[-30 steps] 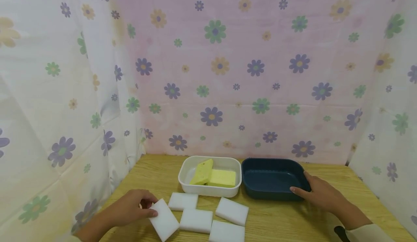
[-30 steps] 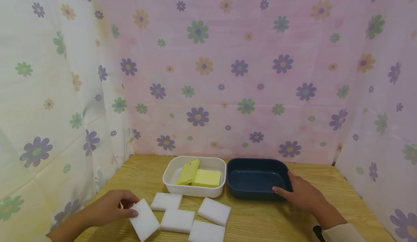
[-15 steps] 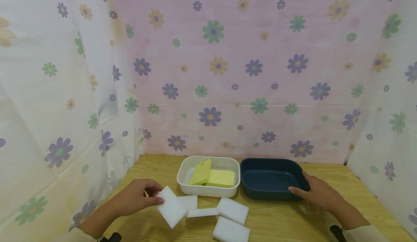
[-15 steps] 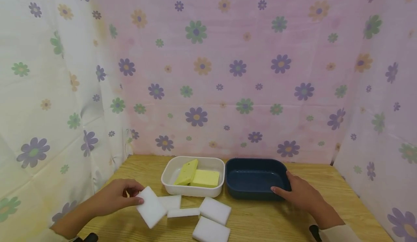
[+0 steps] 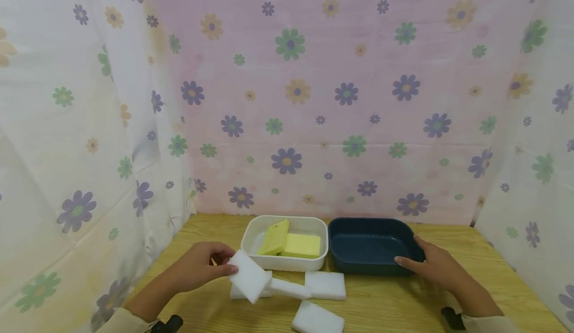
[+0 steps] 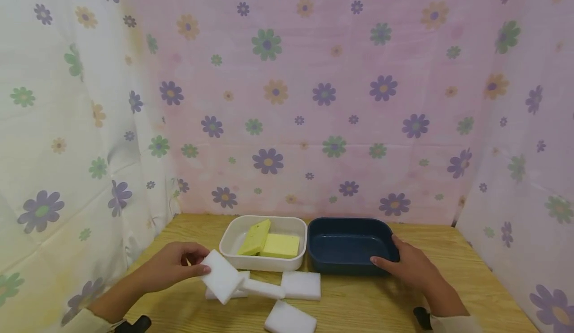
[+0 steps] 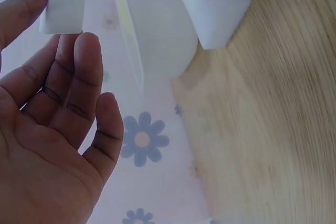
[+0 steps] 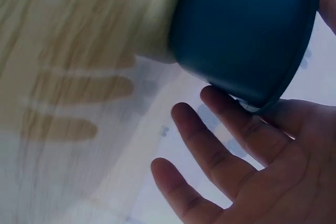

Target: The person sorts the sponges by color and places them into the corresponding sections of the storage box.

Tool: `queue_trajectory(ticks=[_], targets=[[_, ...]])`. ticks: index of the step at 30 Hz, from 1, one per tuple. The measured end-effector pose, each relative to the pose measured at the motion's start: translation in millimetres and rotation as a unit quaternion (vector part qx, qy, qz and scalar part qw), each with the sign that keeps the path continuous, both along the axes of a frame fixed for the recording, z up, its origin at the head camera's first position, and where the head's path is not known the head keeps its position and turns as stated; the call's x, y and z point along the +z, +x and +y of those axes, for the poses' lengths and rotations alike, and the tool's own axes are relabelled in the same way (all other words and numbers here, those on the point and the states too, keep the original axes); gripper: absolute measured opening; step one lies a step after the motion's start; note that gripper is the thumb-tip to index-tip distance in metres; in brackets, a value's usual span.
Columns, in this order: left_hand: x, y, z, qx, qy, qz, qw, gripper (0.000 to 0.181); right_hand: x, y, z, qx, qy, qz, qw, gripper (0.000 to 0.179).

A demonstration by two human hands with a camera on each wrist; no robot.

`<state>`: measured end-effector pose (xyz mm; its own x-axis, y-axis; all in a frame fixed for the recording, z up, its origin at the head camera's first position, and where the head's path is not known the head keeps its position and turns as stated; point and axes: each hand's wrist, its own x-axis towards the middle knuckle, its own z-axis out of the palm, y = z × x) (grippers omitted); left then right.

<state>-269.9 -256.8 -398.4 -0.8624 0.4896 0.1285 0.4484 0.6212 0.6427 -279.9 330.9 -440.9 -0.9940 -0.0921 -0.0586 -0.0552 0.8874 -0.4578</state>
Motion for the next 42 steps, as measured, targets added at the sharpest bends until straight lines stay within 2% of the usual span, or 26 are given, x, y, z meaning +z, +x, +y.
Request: queue_trajectory(ticks=[4, 10, 13, 21, 25, 35, 42], targets=[[-1.0, -2.4, 9.1, -0.002, 0.011, 0.001, 0.9999, 0.029, -0.3, 0.4, 0, -0.007, -0.012, -0.007, 0.9999, 0.113], [-2.6, -10.1, 23.5, 0.014, 0.005, 0.021, 0.9997, 0.030, 1.0, 3.0, 0, -0.016, -0.026, -0.014, 0.9994, 0.113], [-1.0, -13.9, 31.9, 0.021, 0.008, 0.020, 0.9996, 0.031, 0.8, 3.4, 0, -0.018, -0.027, -0.014, 0.9994, 0.114], [4.0, -23.4, 57.8, 0.015, 0.044, 0.030, 0.9985, 0.038, -2.7, 4.6, -2, -0.021, -0.036, -0.012, 0.9991, 0.114], [5.0, -29.8, 73.1, 0.021, 0.060, 0.025, 0.9977, 0.044, -3.6, 3.3, -3, -0.022, -0.038, -0.012, 0.9990, 0.115], [-0.4, -42.1, 114.5, 0.004, 0.096, 0.044, 0.9944, 0.036, -7.9, -1.0, -5, -0.012, -0.043, -0.004, 0.9990, 0.114], [1.8, -48.6, 142.8, 0.013, 0.115, 0.031, 0.9928, 0.034, -7.4, 1.2, 0, -0.021, -0.048, -0.013, 0.9985, 0.115]])
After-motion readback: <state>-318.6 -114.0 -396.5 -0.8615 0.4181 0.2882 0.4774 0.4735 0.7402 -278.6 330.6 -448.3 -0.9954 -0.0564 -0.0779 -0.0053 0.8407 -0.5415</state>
